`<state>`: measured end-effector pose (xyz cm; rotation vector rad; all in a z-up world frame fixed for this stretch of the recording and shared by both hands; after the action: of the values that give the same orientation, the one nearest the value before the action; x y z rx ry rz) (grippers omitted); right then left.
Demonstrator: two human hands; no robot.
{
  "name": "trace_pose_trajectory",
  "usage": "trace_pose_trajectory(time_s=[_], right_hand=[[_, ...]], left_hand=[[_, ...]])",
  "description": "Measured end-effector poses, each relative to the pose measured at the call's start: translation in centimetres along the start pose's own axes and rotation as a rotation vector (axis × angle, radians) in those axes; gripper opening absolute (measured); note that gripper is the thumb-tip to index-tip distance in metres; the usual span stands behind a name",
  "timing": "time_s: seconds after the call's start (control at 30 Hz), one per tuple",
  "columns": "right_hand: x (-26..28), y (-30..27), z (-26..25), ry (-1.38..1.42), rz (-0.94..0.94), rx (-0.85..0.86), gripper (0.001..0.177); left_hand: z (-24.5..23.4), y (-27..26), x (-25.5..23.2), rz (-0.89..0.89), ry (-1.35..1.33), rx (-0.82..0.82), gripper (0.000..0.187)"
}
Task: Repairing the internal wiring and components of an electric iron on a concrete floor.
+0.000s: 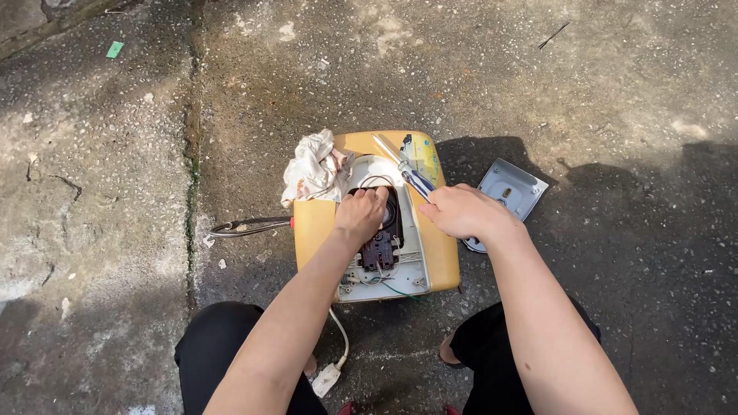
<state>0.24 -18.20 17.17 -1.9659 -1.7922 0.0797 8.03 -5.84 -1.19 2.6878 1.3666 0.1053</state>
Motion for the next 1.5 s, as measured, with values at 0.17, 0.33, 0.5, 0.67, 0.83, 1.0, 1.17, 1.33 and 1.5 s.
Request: trace_pose_trajectory(time_s=[0.17, 0.33, 0.5, 0.67, 0.83, 1.0, 1.17, 1.33, 1.5], right_hand=[[0.1, 0.4, 0.5, 0.001, 0.003, 0.021, 0.042], [-0.2, 0.3, 0.3, 0.000, 0.019, 0.025, 0.041], [0.1, 0.2, 0.2, 0.008, -0.017, 0.026, 0.043], [-0.2, 0.3, 0.3, 0.012, -0.023, 0.025, 0.042], [-0.7, 0.0, 0.2, 0.007, -0.019, 0.017, 0.042], [-1.0, 0.4, 0.3, 0.011, -0.016, 0.013, 0.042], [-0.1, -0.2, -0.3, 0.008, -0.020, 0.020, 0.042], [0.0, -0.1, -0.1, 0.018, -0.031, 0.025, 0.042], [-0.3, -0.3, -0.1, 0.025, -0.003, 0.024, 0.040]], left_hand=[[-2.1, -0.3, -0.5, 0.031, 0.061, -0.140, 0.011], [-3.4, -0.3, -1.1, 0.049, 0.028, -0.019, 0.012], [-1.2, -0.2, -0.7, 0.009, -0.005, -0.087, 0.012], [-0.2, 0.1, -0.5, -0.028, 0.051, -0.130, 0.013], [-0.8, 0.3, -0.6, -0.017, 0.089, -0.160, 0.013], [-1.8, 0.1, -1.1, 0.034, 0.055, -0.029, 0.017], [-2.2, 0.1, -1.4, 0.027, 0.048, -0.082, 0.014], [-2.0, 0.1, -1.3, 0.005, 0.067, -0.129, 0.013], [-1.2, 0.2, -1.1, -0.001, 0.109, -0.110, 0.012]])
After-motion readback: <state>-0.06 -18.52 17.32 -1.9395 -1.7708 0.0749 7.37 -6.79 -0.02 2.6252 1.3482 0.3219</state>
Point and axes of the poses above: each hand's wrist, its own y-axis towards the middle knuckle, its own z-axis out of the palm, x = y × z, the point moved 10 cm from there along y, towards the middle knuckle, and after that the axes turned 15 degrees about -x, right-handed, at the moved point
